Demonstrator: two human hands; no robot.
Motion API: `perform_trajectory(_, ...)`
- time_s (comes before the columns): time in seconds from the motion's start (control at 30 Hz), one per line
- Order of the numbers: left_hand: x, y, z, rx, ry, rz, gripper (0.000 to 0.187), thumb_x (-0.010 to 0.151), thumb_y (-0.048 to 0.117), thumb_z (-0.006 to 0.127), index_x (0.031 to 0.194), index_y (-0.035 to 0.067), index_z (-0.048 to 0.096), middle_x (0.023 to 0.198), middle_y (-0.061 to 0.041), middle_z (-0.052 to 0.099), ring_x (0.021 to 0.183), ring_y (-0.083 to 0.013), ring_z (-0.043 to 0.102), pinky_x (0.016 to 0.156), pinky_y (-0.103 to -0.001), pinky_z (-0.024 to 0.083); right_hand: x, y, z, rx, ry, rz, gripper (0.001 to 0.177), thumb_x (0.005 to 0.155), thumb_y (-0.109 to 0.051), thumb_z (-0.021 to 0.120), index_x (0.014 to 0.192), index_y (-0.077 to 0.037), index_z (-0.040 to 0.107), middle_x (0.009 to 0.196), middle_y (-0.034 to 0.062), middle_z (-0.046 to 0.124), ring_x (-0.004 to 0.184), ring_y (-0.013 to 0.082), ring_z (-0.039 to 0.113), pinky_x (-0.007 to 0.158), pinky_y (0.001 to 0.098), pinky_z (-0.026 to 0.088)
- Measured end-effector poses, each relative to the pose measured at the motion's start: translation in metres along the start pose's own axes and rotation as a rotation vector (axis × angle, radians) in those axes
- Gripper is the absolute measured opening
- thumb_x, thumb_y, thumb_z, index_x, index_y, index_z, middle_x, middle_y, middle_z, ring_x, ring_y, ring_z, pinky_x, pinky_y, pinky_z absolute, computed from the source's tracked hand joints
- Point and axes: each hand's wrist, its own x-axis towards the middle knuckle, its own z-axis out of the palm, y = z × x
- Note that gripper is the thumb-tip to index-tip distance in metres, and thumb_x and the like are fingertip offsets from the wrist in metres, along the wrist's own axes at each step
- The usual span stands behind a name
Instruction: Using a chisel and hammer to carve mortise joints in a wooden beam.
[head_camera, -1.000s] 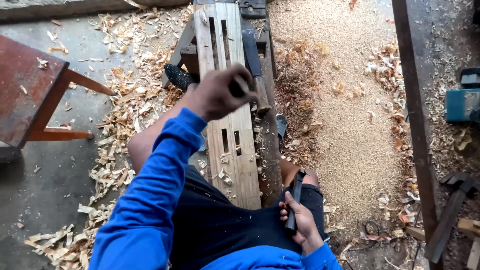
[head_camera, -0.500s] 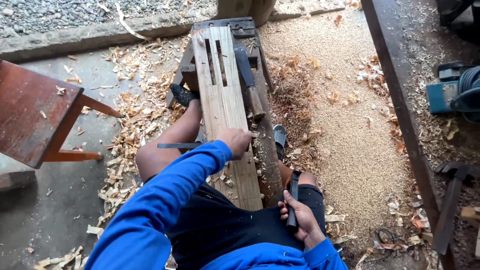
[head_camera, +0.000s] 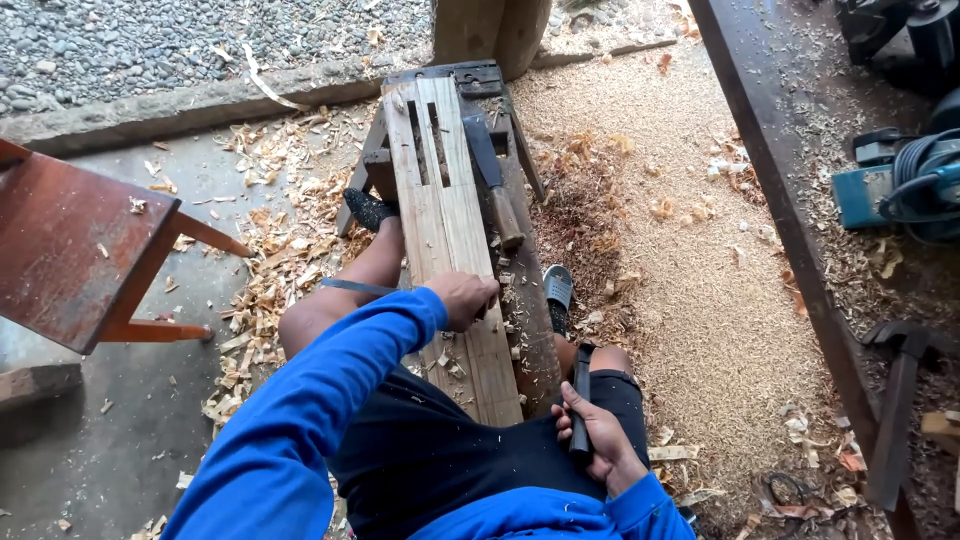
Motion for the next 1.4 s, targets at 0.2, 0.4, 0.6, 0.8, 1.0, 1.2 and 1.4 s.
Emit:
perform_trajectory(0.2, -0.012, 0.010, -0.011, 0.098, 0.009, 0.130, 0.041, 0.077, 0.004, 0.071, 0.114, 0.013, 0.057, 0.082, -0.013, 0.071, 0.082, -0.0380, 0.070, 0.067, -0.051, 0.054, 0.006, -0.003, -0.005, 0.046, -0.002, 0.010, 0.034, 0.090, -0.035, 0.074, 0.088, -0.006, 0.056, 0.084, 0.0084, 0.063, 0.061, 0.0096, 0.058, 0.050, 0.0226, 0.049)
perform_trajectory(0.4, -0.035, 0.026, -0.114, -0.156, 0.693, 0.308, 0.024, 0.095, 0.011, 0.067, 0.118, 0.013, 0.059, 0.091, -0.011, 0.072, 0.072, -0.0303, 0.073, 0.058, -0.041, 0.058, 0.008, 0.000, -0.005, 0.054, -0.028, 0.043, 0.033, 0.090, -0.034, 0.073, 0.087, -0.007, 0.056, 0.084, 0.0079, 0.064, 0.061, 0.0094, 0.058, 0.050, 0.0224, 0.049)
perform_trajectory(0.6, -0.081, 0.070, -0.181, -0.283, 1.420, 0.442, 0.039, 0.096, 0.017, 0.086, 0.115, 0.010, 0.053, 0.100, -0.009, 0.067, 0.080, -0.0187, 0.068, 0.068, -0.026, 0.056, 0.007, -0.004, -0.003, 0.040, -0.037, 0.046, 0.032, 0.092, -0.035, 0.073, 0.087, -0.008, 0.055, 0.084, 0.0071, 0.064, 0.061, 0.0087, 0.058, 0.050, 0.0224, 0.049)
perform_trajectory(0.8, -0.061, 0.084, -0.112, -0.947, 1.397, 0.346, 0.033, 0.095, 0.015, 0.087, 0.110, 0.006, 0.058, 0.092, 0.001, 0.065, 0.081, -0.0044, 0.061, 0.075, -0.020, 0.051, 0.004, -0.004, -0.002, 0.021, -0.014, 0.065, 0.032, 0.092, -0.035, 0.072, 0.087, -0.007, 0.056, 0.085, 0.0074, 0.064, 0.061, 0.0088, 0.058, 0.051, 0.0225, 0.049)
perform_trajectory(1.0, -0.049, 0.070, -0.069, -1.002, 1.389, 0.194, 0.029, 0.092, 0.013, 0.086, 0.104, 0.006, 0.061, 0.091, 0.001, 0.066, 0.085, -0.0044, 0.064, 0.078, -0.022, 0.054, 0.008, -0.005, -0.008, -0.017, 0.008, 0.062, 0.032, 0.092, -0.034, 0.072, 0.088, -0.006, 0.056, 0.085, 0.0079, 0.064, 0.061, 0.0091, 0.058, 0.050, 0.0228, 0.049)
perform_trajectory(1.2, -0.034, 0.058, -0.056, -1.045, 1.422, 0.082, 0.027, 0.092, 0.012, 0.085, 0.103, 0.006, 0.061, 0.088, 0.001, 0.066, 0.083, -0.0041, 0.063, 0.077, -0.021, 0.053, 0.004, -0.009, -0.001, -0.029, 0.051, 0.080, 0.031, 0.092, -0.033, 0.072, 0.088, -0.006, 0.057, 0.083, 0.0080, 0.064, 0.060, 0.0093, 0.058, 0.050, 0.0228, 0.048)
perform_trajectory(1.4, -0.029, 0.060, -0.044, -1.136, 1.375, 0.002, 0.029, 0.092, 0.013, 0.085, 0.105, 0.006, 0.061, 0.087, 0.001, 0.065, 0.081, -0.0053, 0.062, 0.075, -0.022, 0.054, 0.002, -0.011, 0.002, -0.055, 0.110, 0.108, 0.031, 0.093, -0.033, 0.071, 0.089, -0.006, 0.058, 0.083, 0.0084, 0.065, 0.060, 0.0093, 0.057, 0.049, 0.0226, 0.048)
